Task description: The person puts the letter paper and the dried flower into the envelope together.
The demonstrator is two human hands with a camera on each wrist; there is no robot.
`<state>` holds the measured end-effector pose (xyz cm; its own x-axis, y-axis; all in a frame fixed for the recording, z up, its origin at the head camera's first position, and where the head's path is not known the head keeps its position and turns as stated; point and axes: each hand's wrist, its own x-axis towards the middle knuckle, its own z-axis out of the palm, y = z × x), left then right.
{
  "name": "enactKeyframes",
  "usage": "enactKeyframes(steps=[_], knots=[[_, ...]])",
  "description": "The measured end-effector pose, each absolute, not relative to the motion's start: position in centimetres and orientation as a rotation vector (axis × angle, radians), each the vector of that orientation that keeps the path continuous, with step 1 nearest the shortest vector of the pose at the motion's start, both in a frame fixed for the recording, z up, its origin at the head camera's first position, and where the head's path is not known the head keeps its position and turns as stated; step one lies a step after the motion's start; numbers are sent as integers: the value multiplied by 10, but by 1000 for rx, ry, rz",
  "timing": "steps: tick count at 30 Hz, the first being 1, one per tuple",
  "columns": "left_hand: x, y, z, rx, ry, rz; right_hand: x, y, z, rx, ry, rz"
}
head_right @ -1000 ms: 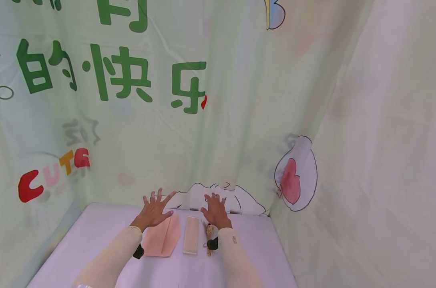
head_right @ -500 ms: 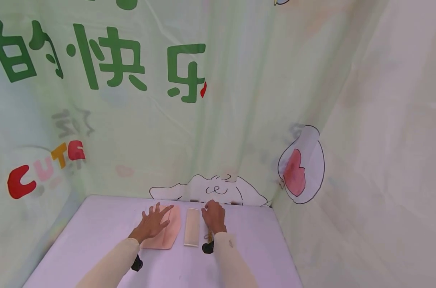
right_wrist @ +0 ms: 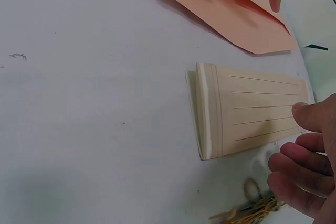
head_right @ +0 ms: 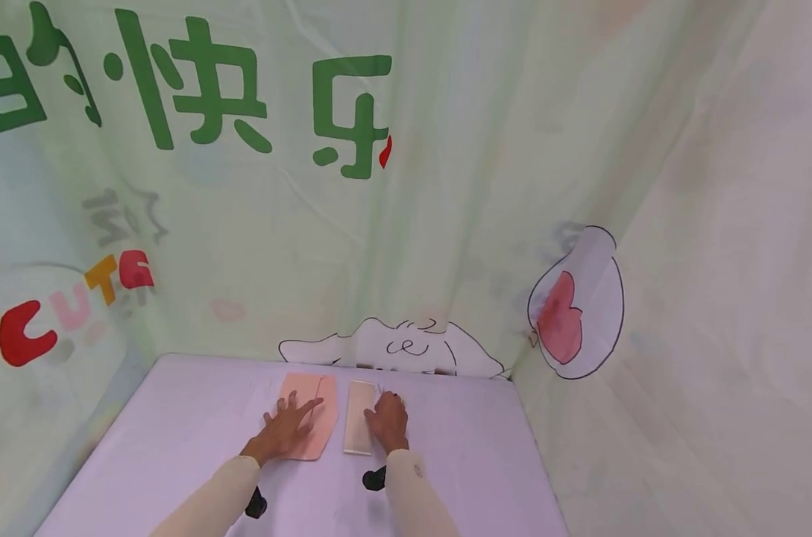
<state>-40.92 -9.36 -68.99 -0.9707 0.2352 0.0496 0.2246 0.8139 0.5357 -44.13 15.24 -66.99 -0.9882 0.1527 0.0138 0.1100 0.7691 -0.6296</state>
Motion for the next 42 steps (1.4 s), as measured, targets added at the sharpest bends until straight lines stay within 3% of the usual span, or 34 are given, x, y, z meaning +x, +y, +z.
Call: enactKeyframes(steps=[5,14,29,42], knots=[[-415,-96,-713,349,2975,902,-440,146,-686,-231,-2859,1044],[-413,-101,-706,323,2919,965,-433,127,-678,-302,-2817,1073],[-413,-102,-725,404,2948,1066,-439,105,-710,-357,-2701,659],[-404,-99,-704,349,2929,953,-446,102,-728,-581,-2621,811]])
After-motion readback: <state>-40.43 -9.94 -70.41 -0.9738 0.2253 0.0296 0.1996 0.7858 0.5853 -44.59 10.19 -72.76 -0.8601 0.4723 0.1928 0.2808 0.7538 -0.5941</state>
